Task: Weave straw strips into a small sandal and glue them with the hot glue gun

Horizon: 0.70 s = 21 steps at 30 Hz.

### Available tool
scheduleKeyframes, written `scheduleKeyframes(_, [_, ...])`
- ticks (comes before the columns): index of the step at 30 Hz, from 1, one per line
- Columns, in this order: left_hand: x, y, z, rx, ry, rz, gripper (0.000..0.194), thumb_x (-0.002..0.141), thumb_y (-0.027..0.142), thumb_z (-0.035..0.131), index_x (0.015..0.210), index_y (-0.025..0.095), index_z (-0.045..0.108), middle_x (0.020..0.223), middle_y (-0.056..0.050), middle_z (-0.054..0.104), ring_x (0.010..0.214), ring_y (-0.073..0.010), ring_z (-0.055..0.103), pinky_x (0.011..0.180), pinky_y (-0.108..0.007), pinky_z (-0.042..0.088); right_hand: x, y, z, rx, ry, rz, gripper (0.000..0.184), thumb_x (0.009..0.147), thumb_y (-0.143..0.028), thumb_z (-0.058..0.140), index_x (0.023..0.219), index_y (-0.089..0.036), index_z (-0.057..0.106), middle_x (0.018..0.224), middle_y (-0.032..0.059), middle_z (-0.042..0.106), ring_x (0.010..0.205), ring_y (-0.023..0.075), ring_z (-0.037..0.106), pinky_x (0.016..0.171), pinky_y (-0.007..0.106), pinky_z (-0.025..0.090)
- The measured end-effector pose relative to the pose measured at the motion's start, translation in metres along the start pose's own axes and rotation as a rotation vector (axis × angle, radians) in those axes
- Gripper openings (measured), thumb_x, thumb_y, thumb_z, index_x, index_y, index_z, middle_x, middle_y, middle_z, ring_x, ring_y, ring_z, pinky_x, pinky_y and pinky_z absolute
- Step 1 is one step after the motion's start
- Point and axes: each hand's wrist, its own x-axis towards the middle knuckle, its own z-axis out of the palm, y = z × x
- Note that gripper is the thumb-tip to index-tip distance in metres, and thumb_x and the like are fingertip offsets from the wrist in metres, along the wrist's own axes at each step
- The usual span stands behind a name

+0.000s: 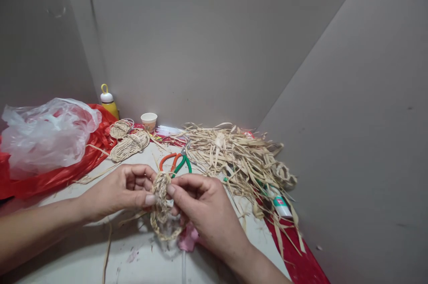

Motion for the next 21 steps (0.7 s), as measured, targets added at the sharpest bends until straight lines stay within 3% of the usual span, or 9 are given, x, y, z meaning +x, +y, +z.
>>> scheduleKeyframes(5, [0.000, 0.006, -0.002, -0.007, -0.028, 0.025, 0.018, 0.067, 0.023, 0.082, 0.073, 0.012, 0.069, 0.062, 0.002, 0.066, 0.057, -0.0073, 0.056, 0.058, -0.019, 0.043, 0.003, 0.002, 0.003, 0.047, 0.023, -0.018, 0.032, 0.071, -0.046, 0.079, 0.081, -0.016, 0.073, 0.051, -0.0002, 0.064, 0.037, 0.0126, 0.056, 0.035, 0.022, 0.046])
scheduleKeyframes(12, [0.005, -0.005, -0.004, -0.128, -0.030, -0.040, 0.023, 0.064, 0.028, 0.086, 0.071, 0.012, 0.073, 0.058, -0.002, 0.069, 0.053, -0.0106, 0.063, 0.059, -0.023, 0.052, 0.004, 0.017, 0.009, 0.111, 0.039, -0.067, 0.027, 0.075, -0.043, 0.078, 0.078, -0.017, 0.071, 0.054, 0.0011, 0.067, 0.044, 0.0097, 0.056, 0.044, 0.019, 0.047])
scheduleKeyframes(21, [0.005, -0.004, -0.001, -0.162, 0.004, -0.003, 0.025, 0.062, 0.028, 0.087, 0.073, 0.010, 0.074, 0.060, -0.002, 0.069, 0.055, -0.0100, 0.062, 0.060, -0.022, 0.052, 0.003, -0.002, 0.001, 0.038, 0.013, -0.025, 0.027, 0.062, -0.034, 0.085, 0.079, -0.017, 0.074, 0.063, 0.0017, 0.071, 0.049, 0.0110, 0.059, 0.047, 0.021, 0.049])
